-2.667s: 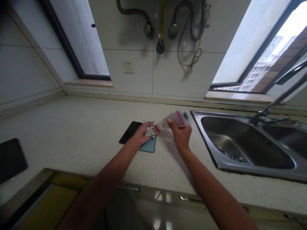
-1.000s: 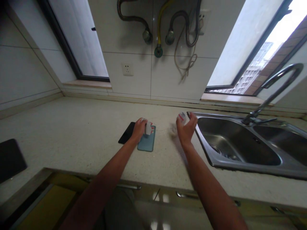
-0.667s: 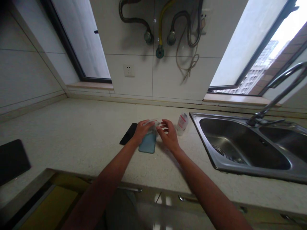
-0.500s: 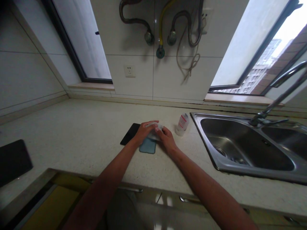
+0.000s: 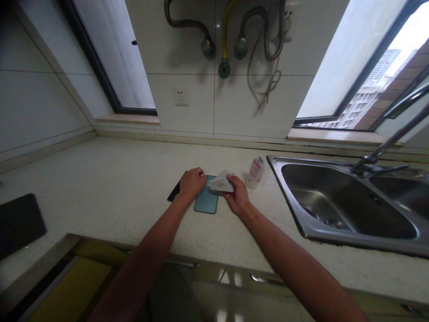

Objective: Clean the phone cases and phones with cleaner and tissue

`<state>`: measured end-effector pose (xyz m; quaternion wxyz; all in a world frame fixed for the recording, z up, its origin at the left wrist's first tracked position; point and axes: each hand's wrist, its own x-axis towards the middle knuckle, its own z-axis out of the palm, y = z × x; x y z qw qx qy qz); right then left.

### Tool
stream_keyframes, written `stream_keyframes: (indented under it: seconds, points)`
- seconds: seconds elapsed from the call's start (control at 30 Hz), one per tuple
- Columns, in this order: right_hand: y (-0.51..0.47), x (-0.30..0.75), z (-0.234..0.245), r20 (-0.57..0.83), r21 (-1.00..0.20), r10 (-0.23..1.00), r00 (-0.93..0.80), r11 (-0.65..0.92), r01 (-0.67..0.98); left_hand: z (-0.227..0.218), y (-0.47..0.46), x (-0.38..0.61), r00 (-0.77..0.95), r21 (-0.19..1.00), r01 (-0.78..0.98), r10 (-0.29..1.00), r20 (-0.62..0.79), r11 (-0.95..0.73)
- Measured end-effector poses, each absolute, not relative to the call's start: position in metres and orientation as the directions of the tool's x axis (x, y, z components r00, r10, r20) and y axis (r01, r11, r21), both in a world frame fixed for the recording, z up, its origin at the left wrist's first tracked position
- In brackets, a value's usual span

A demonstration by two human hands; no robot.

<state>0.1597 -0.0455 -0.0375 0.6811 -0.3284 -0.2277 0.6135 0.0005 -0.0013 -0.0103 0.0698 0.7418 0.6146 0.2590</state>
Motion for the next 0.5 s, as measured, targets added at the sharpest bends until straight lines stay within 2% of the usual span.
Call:
stream_keyframes:
  seconds: [0.13, 0.27, 0.37, 0.5]
  points:
    - [-0.0418, 0.1621, -0.0403, -0.117, -0.701, 0.982, 0.145, 0.022, -0.713, -0.0103, -0.0073, 0.0016, 0.164, 0.283, 0.934, 0.965, 0.205, -0.219]
    - [-0.0408, 0.1587, -0.0422, -0.138, -0.710, 0.974, 0.180, 0.030, -0.703, -0.0071, -0.0125, 0.0031, 0.195, 0.296, 0.926, 0.967, 0.161, -0.236]
    - [-0.0406, 0.1572, -0.0436, -0.131, -0.724, 0.974, 0.184, 0.033, -0.689, -0.0071, -0.0105, 0.0045, 0.182, 0.426, 0.875, 0.972, 0.149, -0.229]
    - [-0.0403, 0.1586, -0.0433, -0.140, -0.718, 0.969, 0.202, 0.041, -0.695, -0.0085, -0.0039, 0.0080, 0.108, 0.751, 0.645, 0.990, 0.095, -0.143]
